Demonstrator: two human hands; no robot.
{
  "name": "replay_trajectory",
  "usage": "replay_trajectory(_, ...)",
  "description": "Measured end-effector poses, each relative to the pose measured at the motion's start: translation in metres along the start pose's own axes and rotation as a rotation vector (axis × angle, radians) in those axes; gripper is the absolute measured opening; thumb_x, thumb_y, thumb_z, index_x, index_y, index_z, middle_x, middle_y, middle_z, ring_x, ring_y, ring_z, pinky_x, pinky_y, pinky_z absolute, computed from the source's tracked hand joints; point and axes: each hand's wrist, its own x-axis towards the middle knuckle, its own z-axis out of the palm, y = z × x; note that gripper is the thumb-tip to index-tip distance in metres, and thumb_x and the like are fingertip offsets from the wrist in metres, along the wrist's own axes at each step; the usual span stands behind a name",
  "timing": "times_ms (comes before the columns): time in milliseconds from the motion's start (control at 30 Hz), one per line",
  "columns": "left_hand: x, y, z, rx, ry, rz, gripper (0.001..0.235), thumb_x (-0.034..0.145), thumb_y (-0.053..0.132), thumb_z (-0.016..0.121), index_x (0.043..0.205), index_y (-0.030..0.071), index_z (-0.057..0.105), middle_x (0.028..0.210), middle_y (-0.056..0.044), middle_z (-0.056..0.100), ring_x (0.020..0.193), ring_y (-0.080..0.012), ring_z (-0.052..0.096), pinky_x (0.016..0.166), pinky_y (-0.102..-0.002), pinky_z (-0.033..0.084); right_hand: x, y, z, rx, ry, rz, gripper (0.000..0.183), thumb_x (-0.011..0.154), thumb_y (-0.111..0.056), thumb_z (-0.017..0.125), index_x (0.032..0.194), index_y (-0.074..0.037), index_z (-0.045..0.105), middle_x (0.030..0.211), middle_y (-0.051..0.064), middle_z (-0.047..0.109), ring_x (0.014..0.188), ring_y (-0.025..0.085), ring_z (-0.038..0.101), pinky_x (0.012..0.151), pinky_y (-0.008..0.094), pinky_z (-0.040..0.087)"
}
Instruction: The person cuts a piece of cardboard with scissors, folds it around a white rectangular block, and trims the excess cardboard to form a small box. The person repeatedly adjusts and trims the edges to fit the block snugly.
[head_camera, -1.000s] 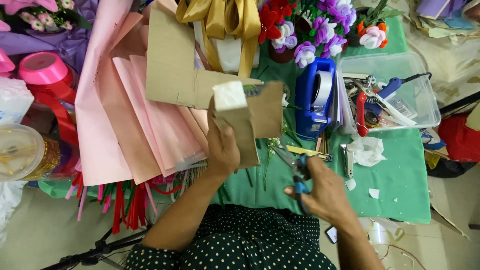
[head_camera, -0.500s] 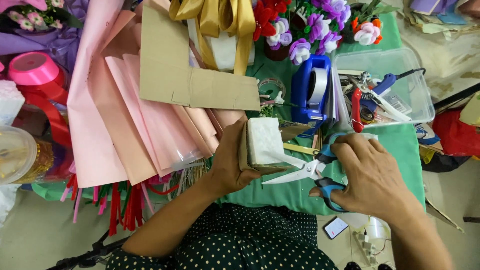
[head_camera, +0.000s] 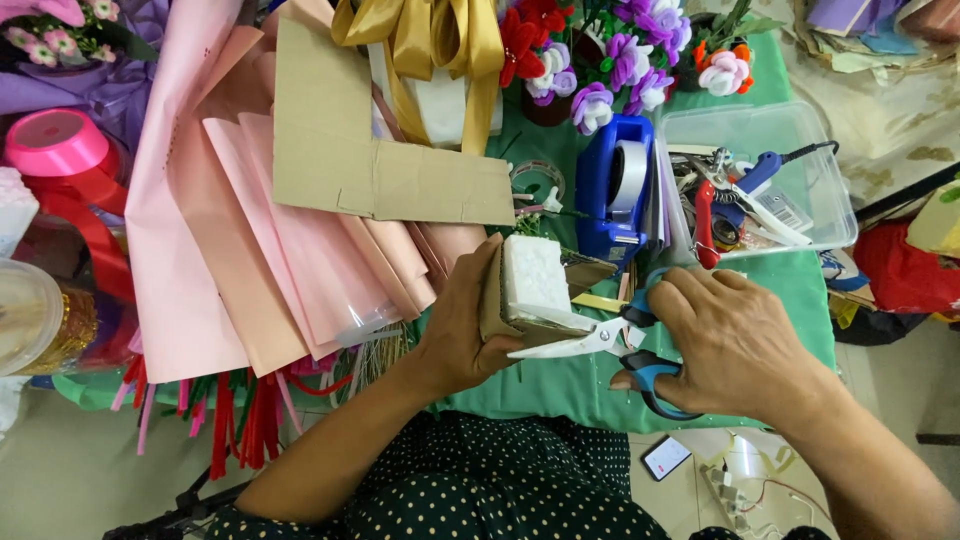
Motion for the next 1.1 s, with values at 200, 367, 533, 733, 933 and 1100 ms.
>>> replay_trajectory(200,0.005,0.003,0.002,-0.026,-0.002,-0.031,0.088,0.104,0.07,0.037,0.158,0.003,0.02,0.147,-0.021,0.045,0.129,-0.0309,0.053,0.107,-0.048,0.05,-0.001,0.011,0.016,-0.06,0.317,-0.146,0.042,0.086,-0.052,0.062,0.073,-0.014,0.049,0.054,-0.001,0.044,0.042,0.019,0.043,0.046,0.035,0.043)
replay_trajectory(367,0.011,-0.007,0.008,-0.043,0.014,-0.047,0.088,0.103,0.065,0.043,0.157,0.0,0.021,0.146,-0.022,0.046,0.127,-0.0323,0.054,0.106,-0.048,0.049,-0.005,0.025,0.038,-0.088,0.3,-0.139,0.021,0.073,-0.033,0.062,0.073,-0.016,0.049,0.053,-0.003,0.047,0.042,0.017,0.051,0.045,0.035,0.051)
replay_trajectory(533,0.021,-0.007,0.014,-0.011,-0.06,-0.128,0.087,0.102,0.065,0.041,0.157,0.001,0.021,0.14,-0.022,0.048,0.121,-0.032,0.054,0.101,-0.049,0.049,0.016,0.02,0.033,-0.116,0.148,0.014,0.042,0.086,-0.056,0.06,0.085,-0.015,0.051,0.068,0.0,0.057,0.052,0.018,0.059,0.047,0.035,0.051)
replay_trajectory(733,0.031,-0.018,0.018,-0.02,0.008,-0.116,0.092,0.096,0.063,0.051,0.156,-0.002,0.028,0.121,-0.021,0.052,0.109,-0.0364,0.061,0.095,-0.053,0.053,0.02,0.035,0.056,-0.025,0.385,0.038,0.029,0.057,-0.037,0.062,0.072,-0.016,0.049,0.064,0.005,0.049,0.059,0.029,0.064,0.066,0.037,0.051)
replay_trajectory(933,0.038,-0.023,0.018,-0.002,-0.014,-0.15,0.092,0.097,0.063,0.049,0.157,-0.004,0.025,0.119,-0.023,0.051,0.11,-0.0391,0.061,0.095,-0.054,0.053,0.018,0.047,0.079,-0.01,0.437,-0.031,0.022,0.056,-0.03,0.064,0.064,-0.019,0.046,0.054,0.002,0.048,0.046,0.025,0.062,0.056,0.033,0.051)
replay_trajectory(1100,0.045,-0.02,0.017,0.032,-0.015,-0.159,0.088,0.097,0.057,0.053,0.156,-0.003,0.028,0.116,-0.021,0.053,0.105,-0.0394,0.061,0.09,-0.053,0.055,0.038,0.04,0.061,0.024,0.391,0.006,0.018,0.058,-0.024,0.061,0.072,-0.015,0.053,0.059,0.003,0.053,0.052,0.029,0.065,0.059,0.036,0.053)
